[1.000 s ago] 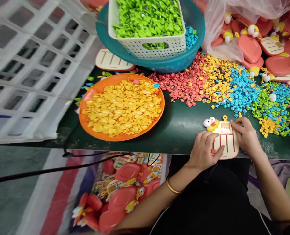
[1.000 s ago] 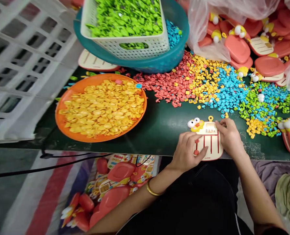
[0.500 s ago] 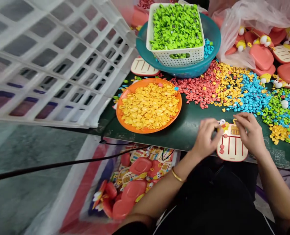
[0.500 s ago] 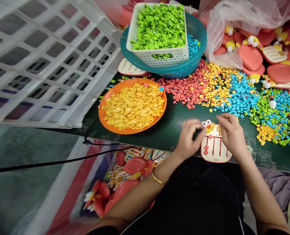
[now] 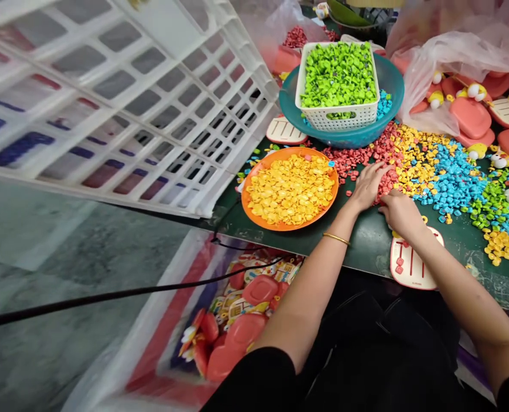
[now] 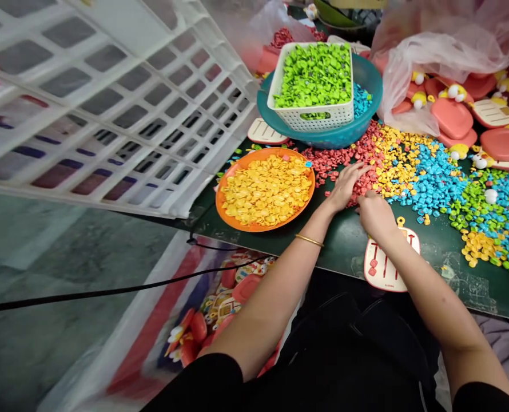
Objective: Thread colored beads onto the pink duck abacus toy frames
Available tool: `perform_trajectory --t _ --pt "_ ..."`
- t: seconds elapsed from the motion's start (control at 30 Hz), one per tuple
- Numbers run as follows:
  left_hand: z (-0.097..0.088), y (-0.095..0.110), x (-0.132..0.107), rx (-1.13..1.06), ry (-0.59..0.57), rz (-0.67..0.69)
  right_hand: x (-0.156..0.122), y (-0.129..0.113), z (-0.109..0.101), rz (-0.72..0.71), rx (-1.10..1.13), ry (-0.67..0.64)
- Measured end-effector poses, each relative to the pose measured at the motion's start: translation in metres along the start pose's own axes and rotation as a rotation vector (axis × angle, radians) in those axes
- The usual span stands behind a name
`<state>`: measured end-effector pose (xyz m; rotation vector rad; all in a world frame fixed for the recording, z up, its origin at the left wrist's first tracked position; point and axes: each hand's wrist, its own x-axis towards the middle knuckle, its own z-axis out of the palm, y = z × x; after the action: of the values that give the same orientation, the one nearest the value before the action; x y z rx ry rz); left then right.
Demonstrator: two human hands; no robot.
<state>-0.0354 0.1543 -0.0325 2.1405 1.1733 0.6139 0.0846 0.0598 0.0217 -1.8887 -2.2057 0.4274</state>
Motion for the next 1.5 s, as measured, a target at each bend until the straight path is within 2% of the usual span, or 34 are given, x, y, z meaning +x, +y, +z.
perform_trajectory --t 0.1,0.17,0.23,0.27,0.33,0.4,0.47,0.53,0.67,0.93,1.17,1.3,1.4,1.5 --pt "-0.004 0.007 -0.005 -0.043 -0.028 0.015 0.001 0.001 -0.001 0.024 0.003 -0.014" --pt "-0.009 0.018 -0.014 -0.062 -0.030 0.031 -0.010 0.012 -0.011 0.015 0.063 0.071" --pt "-0.012 0.034 -0.034 -0.049 0.064 0.056 -0.035 0.031 -0.025 0.048 0.133 0.222" --pt "-0.012 0.045 -0.049 -0.025 0.157 0.089 -0.052 0.041 -0.033 0.079 0.162 0.294" --pt "-0.005 0.067 -0.086 -0.011 0.269 0.224 -0.088 0.058 -0.042 0.149 0.199 0.336" --pt "0.009 0.086 -0.126 -0.051 0.190 0.409 -0.116 0.068 -0.042 0.167 0.238 0.288" --pt "0.026 0.099 -0.155 -0.049 0.123 0.405 -0.129 0.071 -0.031 0.162 0.261 0.288" --pt "0.041 0.103 -0.170 -0.011 0.091 0.319 -0.130 0.071 -0.017 0.160 0.250 0.360" --pt "0.052 0.097 -0.169 0.064 0.127 0.184 -0.129 0.069 0.001 0.142 0.181 0.465" --pt "0.047 0.091 -0.165 -0.007 0.178 0.258 -0.140 0.066 0.002 0.124 0.145 0.377" --pt "0.043 0.092 -0.162 0.019 0.107 0.215 -0.157 0.055 -0.002 0.068 0.156 0.317" --pt "0.047 0.092 -0.162 -0.017 0.164 0.239 -0.155 0.034 0.002 0.039 0.250 0.309" --pt "0.050 0.092 -0.162 -0.038 0.176 0.246 -0.141 0.019 0.003 0.030 0.439 0.280" --pt "0.050 0.092 -0.162 -0.038 0.171 0.227 -0.133 0.024 -0.005 0.079 0.554 0.348"
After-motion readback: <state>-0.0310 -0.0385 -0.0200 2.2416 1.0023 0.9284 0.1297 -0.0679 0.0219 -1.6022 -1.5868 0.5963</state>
